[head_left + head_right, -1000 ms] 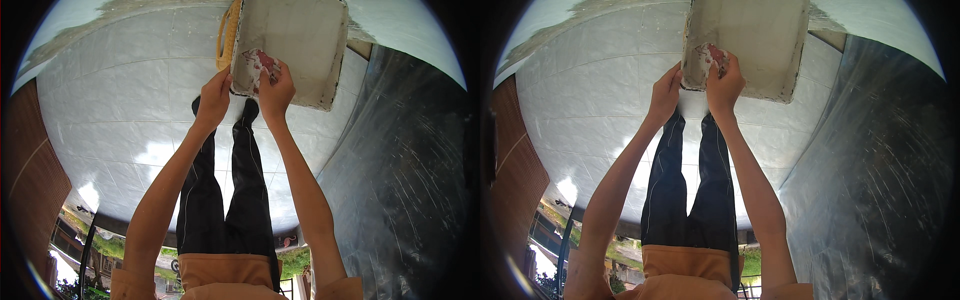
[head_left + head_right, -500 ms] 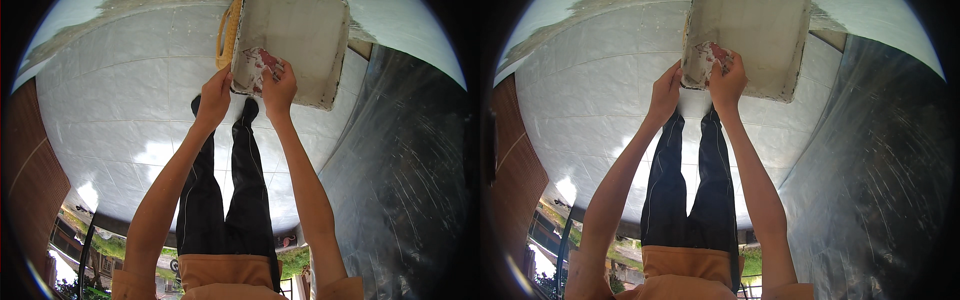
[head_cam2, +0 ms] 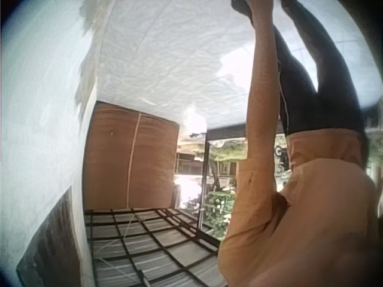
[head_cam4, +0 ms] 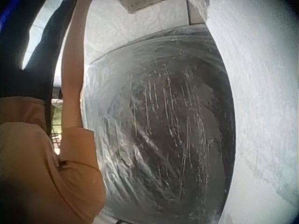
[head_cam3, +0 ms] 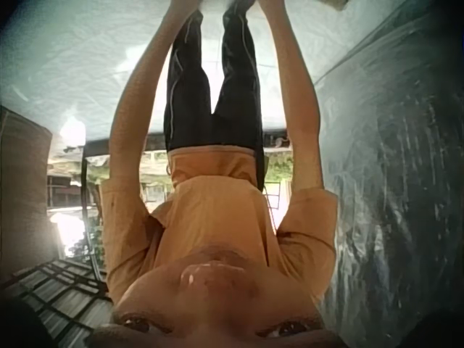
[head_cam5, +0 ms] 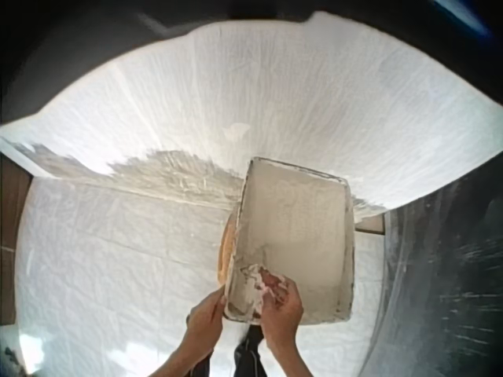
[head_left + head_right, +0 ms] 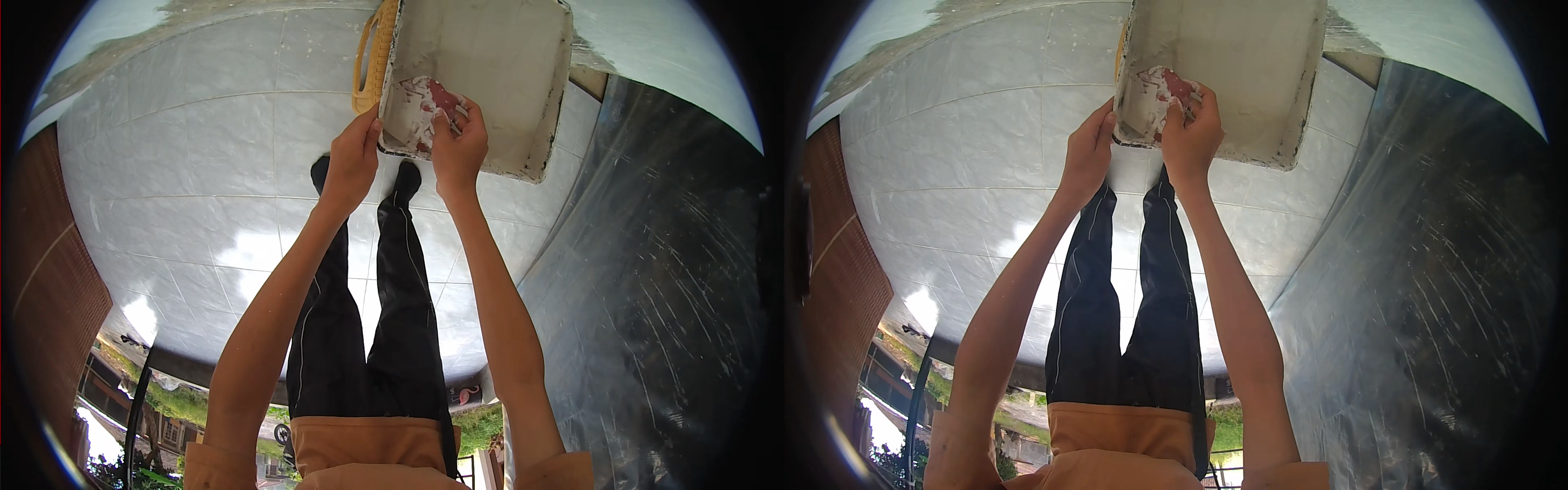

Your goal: The person applies patching compound to a wall using a putty knife.

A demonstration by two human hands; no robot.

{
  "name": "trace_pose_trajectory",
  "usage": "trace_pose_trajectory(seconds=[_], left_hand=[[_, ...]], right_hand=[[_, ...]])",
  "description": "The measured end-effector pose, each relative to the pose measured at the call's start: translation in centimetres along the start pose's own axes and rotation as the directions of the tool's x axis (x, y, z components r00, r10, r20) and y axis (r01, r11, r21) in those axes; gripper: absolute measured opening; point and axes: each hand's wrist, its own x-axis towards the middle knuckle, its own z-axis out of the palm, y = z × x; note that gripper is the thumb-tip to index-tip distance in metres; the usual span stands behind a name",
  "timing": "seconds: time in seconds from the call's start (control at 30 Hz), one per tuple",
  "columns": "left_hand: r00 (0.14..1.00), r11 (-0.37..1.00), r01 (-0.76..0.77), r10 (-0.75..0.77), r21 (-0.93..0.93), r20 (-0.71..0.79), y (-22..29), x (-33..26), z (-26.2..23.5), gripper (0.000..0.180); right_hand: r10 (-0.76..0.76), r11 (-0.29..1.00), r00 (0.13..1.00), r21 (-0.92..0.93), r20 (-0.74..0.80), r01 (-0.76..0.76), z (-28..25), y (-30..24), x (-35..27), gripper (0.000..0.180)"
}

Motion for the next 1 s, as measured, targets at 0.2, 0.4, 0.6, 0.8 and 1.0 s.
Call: trace_pose_trajectory(seconds=[0.2,0.4,0.6,0.8,1.0], left_hand=[[1.0,1.0,0.019,-0.019,0.003,-0.004,0.0,-0.1,0.1,0.033],[0.999,0.999,0.033,-0.034,-0.035,-0.01,-0.5,-0.1,0.1,0.034],[0.994,0.965,0.109,-0.104,-0.239,0.035,-2.3,-0.1,0.5,0.04],[0.946,0.899,0.316,-0.275,-0.302,0.172,-1.4,-2.1,-0.8,0.048],[0.999,0.995,-0.009,0.012,-0.1,0.029,5.1,-1.1,-3.9,0.047]], right_hand=[[0.012,0.997,1.0,0.074,0.029,-0.014,-0.3,-0.1,-0.1,0.031],[0.092,0.974,0.994,0.201,0.062,-0.103,-0.7,-0.7,-0.2,0.032],[0.231,0.901,0.966,0.35,0.118,-0.258,-1.4,-0.9,0.4,0.034],[0.28,0.796,0.941,0.501,0.191,-0.339,-2.6,-5.1,-0.2,0.031],[0.175,0.78,0.961,0.566,0.213,-0.267,-5.1,-14.3,-0.3,0.031]])
